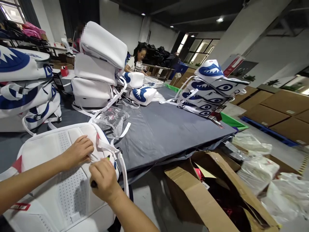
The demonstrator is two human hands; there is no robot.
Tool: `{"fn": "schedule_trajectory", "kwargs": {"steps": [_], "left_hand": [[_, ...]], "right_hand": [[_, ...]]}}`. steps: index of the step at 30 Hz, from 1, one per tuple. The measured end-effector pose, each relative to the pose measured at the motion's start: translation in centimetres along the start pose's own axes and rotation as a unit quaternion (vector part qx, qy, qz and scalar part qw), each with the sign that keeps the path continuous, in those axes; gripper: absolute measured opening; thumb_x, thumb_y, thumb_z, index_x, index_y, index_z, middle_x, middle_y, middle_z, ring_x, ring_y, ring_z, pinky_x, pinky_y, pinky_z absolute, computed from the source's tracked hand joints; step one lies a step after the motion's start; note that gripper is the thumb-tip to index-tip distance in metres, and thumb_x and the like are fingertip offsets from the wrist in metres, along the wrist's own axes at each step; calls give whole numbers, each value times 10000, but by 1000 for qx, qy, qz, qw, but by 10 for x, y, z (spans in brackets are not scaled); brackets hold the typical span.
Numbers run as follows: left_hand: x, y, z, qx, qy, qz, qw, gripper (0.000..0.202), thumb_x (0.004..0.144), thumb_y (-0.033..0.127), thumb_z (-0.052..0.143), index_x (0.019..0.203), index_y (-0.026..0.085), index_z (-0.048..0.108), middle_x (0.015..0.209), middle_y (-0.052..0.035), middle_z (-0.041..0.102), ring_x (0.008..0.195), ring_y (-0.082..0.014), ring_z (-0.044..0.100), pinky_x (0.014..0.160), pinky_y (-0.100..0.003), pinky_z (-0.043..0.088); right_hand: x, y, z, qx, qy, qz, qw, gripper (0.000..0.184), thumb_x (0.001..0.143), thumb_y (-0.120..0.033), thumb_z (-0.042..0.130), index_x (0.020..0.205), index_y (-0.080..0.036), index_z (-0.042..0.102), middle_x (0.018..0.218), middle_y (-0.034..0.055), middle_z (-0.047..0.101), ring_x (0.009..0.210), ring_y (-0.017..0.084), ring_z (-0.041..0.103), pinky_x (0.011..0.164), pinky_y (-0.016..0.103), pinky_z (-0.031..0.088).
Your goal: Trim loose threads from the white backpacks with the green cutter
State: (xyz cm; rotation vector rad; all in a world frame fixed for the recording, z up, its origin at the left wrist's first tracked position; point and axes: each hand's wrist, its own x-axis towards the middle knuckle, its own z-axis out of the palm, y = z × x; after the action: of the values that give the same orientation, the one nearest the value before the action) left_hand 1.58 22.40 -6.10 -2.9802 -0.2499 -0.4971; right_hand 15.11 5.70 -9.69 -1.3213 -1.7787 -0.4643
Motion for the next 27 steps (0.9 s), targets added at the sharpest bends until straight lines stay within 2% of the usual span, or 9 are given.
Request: {"fn": "schedule_trajectory", "kwargs": {"steps": [2,5,7,14,20,22,24,25,27], "left_hand": [[-7,2,6,-4,37,6,999,186,789,162,704,857,199,535,935,-31,584,973,-232,509,1146,-478,312],[-15,2,11,-24,63,9,998,126,840,142,630,890,203,532,953,-27,590,986,-227,510,1159,-479,305],[-19,1,13,-34,82,12,996,109,860,134,599,911,202,532,963,-25,591,997,-226,510,1164,-478,302],[-23,-3,21,-40,119,36,991,78,910,138,512,954,195,544,996,-39,593,1051,-234,510,1179,-496,290],[-27,-2,32,-78,127,15,989,81,936,157,486,956,190,557,1025,-49,603,1073,-234,528,1198,-523,276],[-30,-5,30,-85,116,22,989,107,955,193,485,1029,197,562,1096,-61,613,1142,-240,533,1212,-516,272],[-33,-16,23,-68,136,17,988,206,972,265,501,1165,205,538,1216,-88,607,1253,-263,507,1216,-518,280],[-35,-24,18,-50,161,-12,986,293,974,318,510,1242,197,511,1291,-117,584,1318,-291,469,1211,-533,289],[-39,-44,6,1,204,-149,967,480,976,436,488,1358,148,457,1430,-193,493,1420,-378,363,1178,-595,308]], "right_hand": [[15,4,-1,-51,-123,17,991,408,867,-83,463,1233,-197,602,850,48,676,735,187,634,685,319,510],[33,19,2,-154,-324,85,930,265,951,-142,469,1115,-221,662,958,59,688,663,170,621,562,285,423],[42,28,4,-170,-383,74,905,202,982,-192,485,1040,-231,675,996,48,686,650,159,626,529,272,385],[54,36,10,-166,-420,6,892,147,961,-176,531,985,-204,674,942,34,682,673,157,631,513,267,373],[49,38,21,-196,-404,-15,893,162,993,-187,473,995,-165,633,954,81,670,680,175,631,517,276,412],[47,40,24,-212,-395,-22,894,167,1000,-189,456,1007,-162,620,944,82,665,656,176,621,507,277,415],[45,42,26,-222,-387,-37,894,163,1001,-182,450,1008,-164,612,932,76,662,646,175,615,501,279,415],[45,43,26,-226,-383,-47,894,159,998,-176,450,1003,-167,608,925,72,660,651,178,617,499,282,414],[44,45,26,-234,-375,-66,895,155,994,-166,446,983,-168,601,907,69,657,678,191,628,503,291,414]]}}
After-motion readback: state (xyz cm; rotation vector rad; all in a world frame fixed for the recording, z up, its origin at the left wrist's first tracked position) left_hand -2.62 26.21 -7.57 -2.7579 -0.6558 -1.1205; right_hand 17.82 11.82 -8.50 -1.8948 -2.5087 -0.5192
